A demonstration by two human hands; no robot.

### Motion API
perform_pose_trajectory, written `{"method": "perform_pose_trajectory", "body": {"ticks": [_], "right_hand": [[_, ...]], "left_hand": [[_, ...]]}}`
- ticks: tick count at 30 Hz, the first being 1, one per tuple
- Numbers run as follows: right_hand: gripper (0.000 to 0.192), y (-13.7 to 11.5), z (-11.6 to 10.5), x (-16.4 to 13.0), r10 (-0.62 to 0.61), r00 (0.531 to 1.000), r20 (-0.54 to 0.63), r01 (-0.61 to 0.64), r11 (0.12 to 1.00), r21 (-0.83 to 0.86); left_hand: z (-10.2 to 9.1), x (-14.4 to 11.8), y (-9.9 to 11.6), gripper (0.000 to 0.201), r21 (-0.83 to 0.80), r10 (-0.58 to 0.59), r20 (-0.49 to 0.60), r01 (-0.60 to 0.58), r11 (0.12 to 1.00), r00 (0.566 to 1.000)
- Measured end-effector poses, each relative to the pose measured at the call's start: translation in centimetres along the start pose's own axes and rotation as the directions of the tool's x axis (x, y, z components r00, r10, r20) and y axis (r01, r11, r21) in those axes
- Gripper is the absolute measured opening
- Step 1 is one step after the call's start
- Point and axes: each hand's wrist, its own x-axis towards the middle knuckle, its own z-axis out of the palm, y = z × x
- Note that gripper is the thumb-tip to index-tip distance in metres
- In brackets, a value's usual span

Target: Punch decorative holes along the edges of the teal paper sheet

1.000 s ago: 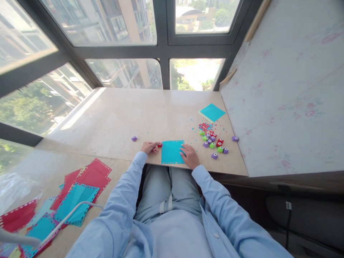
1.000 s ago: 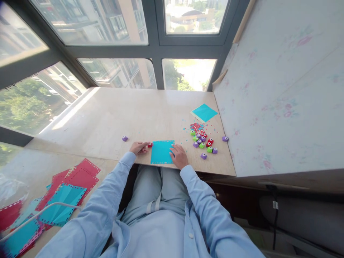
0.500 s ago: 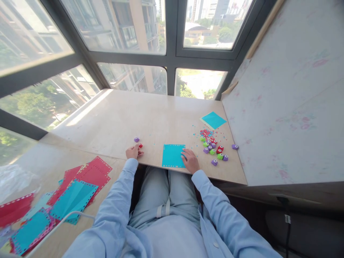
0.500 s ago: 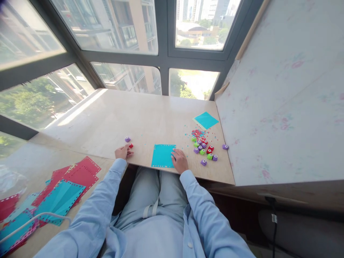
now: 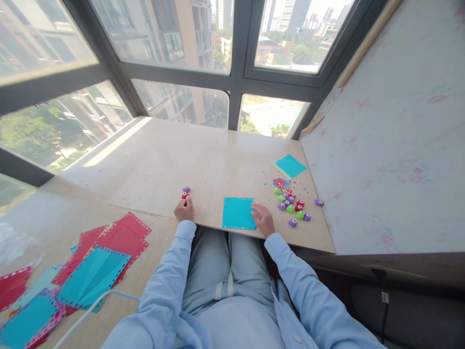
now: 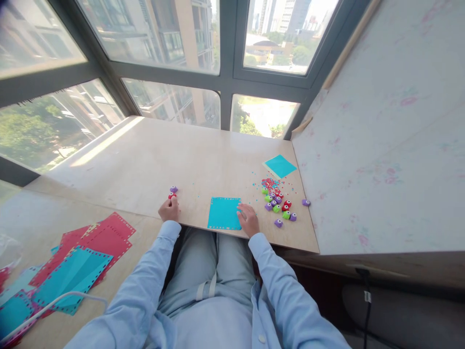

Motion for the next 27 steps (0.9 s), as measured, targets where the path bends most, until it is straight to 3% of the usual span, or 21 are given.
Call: {"method": "perform_pose_trajectory", "body": {"ticks": [3,7,11,15,18,20,23,27], "right_hand": [[0.024,-0.3,-0.1,0.1,0.018,1.000,-0.024,-0.018,1.000,0.004],[0.024,-0.9,-0.4,-0.4,0.111,0.986,-0.125,-0.109,0.994,0.019],[0.027,-0.8,-1.7,-1.3,0.316,0.929,-0.194,-0.295,0.947,0.127],[0.035,0.0,-4.9,-1.1,0.441,0.872,-0.212,-0.413,0.895,0.166],[0.043,0.9,-7.4,0.3,0.457,0.864,-0.210,-0.459,0.888,0.041],[0.047,1.4,-8.4,1.3,0.492,0.860,-0.137,-0.508,0.852,-0.130],[0.047,1.8,-8.4,2.4,0.542,0.837,-0.077,-0.535,0.779,-0.328],[0.042,1.3,-7.0,2.6,0.553,0.829,-0.077,-0.531,0.738,-0.417]], "left_hand": [[0.4,0.3,-0.1,0.037,0.137,0.101,-0.134,-0.083,0.987,0.986],[1.2,0.6,-0.4,0.037,0.218,0.185,-0.172,-0.146,0.965,0.968],[1.5,0.7,-0.8,0.039,0.187,0.223,-0.192,-0.188,0.964,0.956],[1.3,0.5,-0.7,0.038,0.158,0.225,-0.173,-0.198,0.967,0.959],[1.1,0.4,-0.5,0.038,0.160,0.230,-0.149,-0.206,0.965,0.962],[1.1,0.4,-0.5,0.038,0.164,0.233,-0.137,-0.210,0.964,0.963],[1.0,0.4,-0.7,0.038,0.168,0.235,-0.125,-0.212,0.963,0.964],[1.1,0.5,-1.0,0.039,0.168,0.255,-0.113,-0.235,0.957,0.960]]}}
